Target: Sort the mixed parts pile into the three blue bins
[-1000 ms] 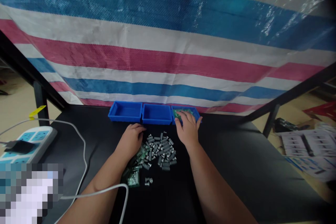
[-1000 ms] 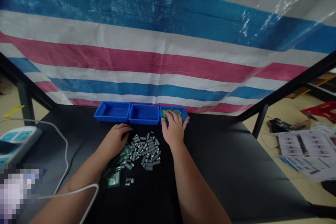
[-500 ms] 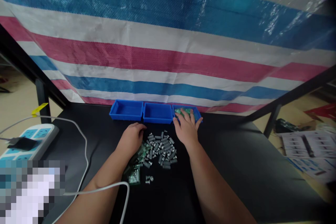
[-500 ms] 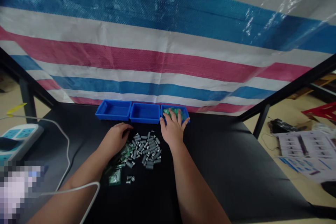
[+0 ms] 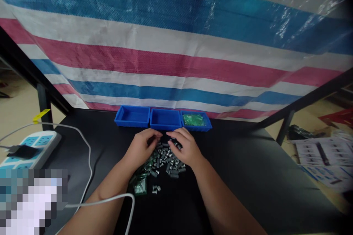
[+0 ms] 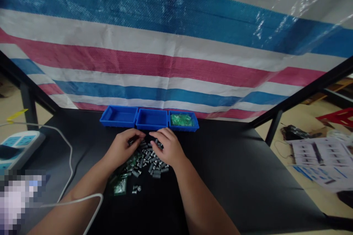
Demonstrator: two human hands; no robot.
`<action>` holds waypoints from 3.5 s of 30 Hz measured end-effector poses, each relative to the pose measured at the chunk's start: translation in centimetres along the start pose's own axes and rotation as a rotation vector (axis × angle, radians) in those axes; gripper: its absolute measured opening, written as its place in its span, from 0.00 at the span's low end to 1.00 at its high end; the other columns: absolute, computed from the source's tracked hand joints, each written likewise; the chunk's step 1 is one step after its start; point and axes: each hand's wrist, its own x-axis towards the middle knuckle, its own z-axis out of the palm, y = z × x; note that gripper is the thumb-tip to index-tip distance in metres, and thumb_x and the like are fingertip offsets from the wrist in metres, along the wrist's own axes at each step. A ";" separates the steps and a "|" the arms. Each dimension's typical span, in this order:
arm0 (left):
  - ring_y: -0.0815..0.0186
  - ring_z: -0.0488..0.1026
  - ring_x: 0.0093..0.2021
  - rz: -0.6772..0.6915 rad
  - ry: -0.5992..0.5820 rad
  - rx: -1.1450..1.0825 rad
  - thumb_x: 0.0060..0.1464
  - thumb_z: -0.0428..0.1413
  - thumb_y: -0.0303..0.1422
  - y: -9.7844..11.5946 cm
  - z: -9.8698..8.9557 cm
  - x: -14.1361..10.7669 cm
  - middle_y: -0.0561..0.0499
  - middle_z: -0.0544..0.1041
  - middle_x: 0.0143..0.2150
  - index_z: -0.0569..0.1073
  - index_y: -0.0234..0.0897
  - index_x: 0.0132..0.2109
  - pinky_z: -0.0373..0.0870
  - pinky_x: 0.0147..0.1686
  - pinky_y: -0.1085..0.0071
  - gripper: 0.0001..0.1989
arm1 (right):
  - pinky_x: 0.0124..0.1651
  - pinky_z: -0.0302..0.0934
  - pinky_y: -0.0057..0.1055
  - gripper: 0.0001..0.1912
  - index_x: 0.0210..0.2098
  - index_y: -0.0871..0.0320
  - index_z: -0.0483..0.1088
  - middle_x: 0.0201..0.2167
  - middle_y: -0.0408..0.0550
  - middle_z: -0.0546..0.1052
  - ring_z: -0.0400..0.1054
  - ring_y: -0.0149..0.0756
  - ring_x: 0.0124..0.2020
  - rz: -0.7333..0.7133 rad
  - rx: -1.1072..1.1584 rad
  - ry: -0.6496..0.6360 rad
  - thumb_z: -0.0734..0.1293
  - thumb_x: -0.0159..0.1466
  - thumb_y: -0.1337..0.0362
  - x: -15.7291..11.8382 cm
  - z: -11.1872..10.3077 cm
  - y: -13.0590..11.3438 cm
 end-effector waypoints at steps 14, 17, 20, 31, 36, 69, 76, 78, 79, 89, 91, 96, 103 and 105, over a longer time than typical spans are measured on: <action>0.66 0.77 0.37 -0.033 -0.023 -0.183 0.60 0.58 0.32 0.8 0.9 -0.3 0.48 0.81 0.39 0.79 0.38 0.43 0.73 0.39 0.71 0.06 | 0.44 0.71 0.36 0.05 0.44 0.54 0.74 0.38 0.48 0.79 0.74 0.37 0.39 0.021 0.188 0.016 0.68 0.67 0.65 -0.4 1.3 -0.1; 0.66 0.77 0.38 -0.024 -0.034 -0.144 0.60 0.57 0.31 0.8 0.8 -0.2 0.48 0.81 0.39 0.78 0.39 0.43 0.73 0.40 0.71 0.06 | 0.45 0.70 0.37 0.05 0.42 0.54 0.74 0.37 0.47 0.79 0.74 0.38 0.40 0.014 0.135 0.028 0.68 0.67 0.65 -0.2 1.0 0.1; 0.65 0.77 0.39 -0.038 -0.005 -0.051 0.60 0.56 0.31 0.3 0.4 0.1 0.48 0.81 0.39 0.78 0.39 0.42 0.72 0.40 0.70 0.06 | 0.46 0.67 0.41 0.04 0.41 0.54 0.74 0.35 0.47 0.78 0.72 0.39 0.39 0.060 0.039 0.139 0.67 0.67 0.66 0.0 0.2 0.5; 0.61 0.78 0.39 -0.190 -0.021 0.257 0.57 0.54 0.26 -2.6 -1.3 0.2 0.50 0.82 0.38 0.77 0.41 0.42 0.70 0.40 0.68 0.10 | 0.54 0.62 0.47 0.19 0.49 0.50 0.77 0.51 0.48 0.77 0.65 0.47 0.52 -0.014 0.028 -0.353 0.76 0.59 0.57 -0.2 1.2 -3.6; 0.62 0.78 0.41 -0.239 -0.031 0.248 0.56 0.53 0.26 -2.3 -1.5 0.2 0.50 0.82 0.39 0.78 0.41 0.42 0.69 0.42 0.69 0.10 | 0.62 0.56 0.48 0.26 0.54 0.47 0.74 0.59 0.42 0.74 0.59 0.47 0.62 -0.042 0.011 -0.446 0.68 0.59 0.73 -0.3 2.0 -4.8; 0.53 0.76 0.43 -0.564 -0.445 0.542 0.36 0.64 0.47 2.3 -7.2 -4.5 0.46 0.78 0.44 0.72 0.41 0.49 0.67 0.41 0.64 0.31 | 0.66 0.32 0.75 0.23 0.61 0.49 0.71 0.61 0.52 0.72 0.56 0.56 0.66 0.810 -0.559 0.332 0.57 0.71 0.55 -1.9 -1.2 8.1; 0.54 0.76 0.44 -0.614 -0.358 0.592 0.45 0.60 0.42 1.9 -6.4 -7.4 0.43 0.78 0.43 0.73 0.37 0.50 0.67 0.43 0.64 0.25 | 0.65 0.37 0.74 0.21 0.58 0.51 0.73 0.64 0.53 0.67 0.53 0.58 0.66 0.698 -0.547 0.447 0.61 0.68 0.57 -1.6 -2.0 6.9; 0.56 0.76 0.41 -0.615 -0.324 0.599 0.46 0.59 0.41 2.1 -6.6 -7.9 0.45 0.78 0.40 0.74 0.38 0.50 0.67 0.40 0.65 0.23 | 0.66 0.40 0.70 0.18 0.53 0.54 0.75 0.61 0.56 0.69 0.58 0.56 0.64 0.553 -0.543 0.533 0.62 0.67 0.59 -1.4 -2.5 5.9; 0.57 0.76 0.40 -0.614 -0.304 0.600 0.46 0.59 0.41 2.1 -6.7 -8.1 0.47 0.78 0.38 0.74 0.38 0.50 0.67 0.39 0.66 0.23 | 0.67 0.44 0.66 0.16 0.50 0.55 0.75 0.58 0.56 0.70 0.61 0.54 0.61 0.468 -0.519 0.559 0.62 0.67 0.60 -1.4 -2.7 5.3; 0.62 0.75 0.35 -0.512 0.031 0.315 0.51 0.60 0.42 2.4 -7.2 -10.7 0.50 0.76 0.39 0.72 0.38 0.50 0.71 0.37 0.67 0.21 | 0.55 0.65 0.44 0.11 0.45 0.54 0.76 0.44 0.51 0.73 0.69 0.44 0.49 0.002 -0.022 0.294 0.66 0.64 0.68 -1.3 -1.8 -1.2; 0.64 0.74 0.36 -0.454 0.153 0.186 0.53 0.59 0.42 3.4 -6.8 -10.5 0.51 0.75 0.38 0.70 0.39 0.49 0.70 0.37 0.69 0.18 | 0.57 0.66 0.45 0.13 0.49 0.53 0.75 0.47 0.52 0.73 0.69 0.44 0.51 -0.035 0.055 0.226 0.66 0.65 0.67 -1.3 -1.6 -2.0; 0.68 0.71 0.34 -0.275 0.263 -0.048 0.57 0.61 0.40 7.0 -3.0 -8.4 0.53 0.70 0.37 0.68 0.39 0.42 0.68 0.33 0.74 0.13 | 0.53 0.70 0.40 0.27 0.63 0.53 0.66 0.59 0.55 0.71 0.71 0.43 0.54 -0.026 0.345 0.033 0.69 0.65 0.62 -1.5 -1.0 -4.0; 0.63 0.73 0.46 -0.049 0.208 0.073 0.62 0.57 0.36 7.8 1.8 -6.6 0.47 0.72 0.45 0.71 0.39 0.43 0.74 0.45 0.68 0.06 | 0.32 0.69 0.28 0.07 0.39 0.56 0.75 0.30 0.44 0.78 0.73 0.32 0.28 0.203 0.524 0.000 0.66 0.68 0.60 -1.7 -0.4 -2.8; 0.60 0.73 0.50 -0.038 0.228 0.140 0.62 0.57 0.37 7.3 1.3 -7.0 0.45 0.72 0.48 0.70 0.40 0.47 0.73 0.49 0.65 0.09 | 0.26 0.67 0.26 0.08 0.39 0.56 0.74 0.30 0.44 0.77 0.71 0.30 0.24 0.283 0.509 0.115 0.66 0.68 0.58 -1.7 -1.0 -1.2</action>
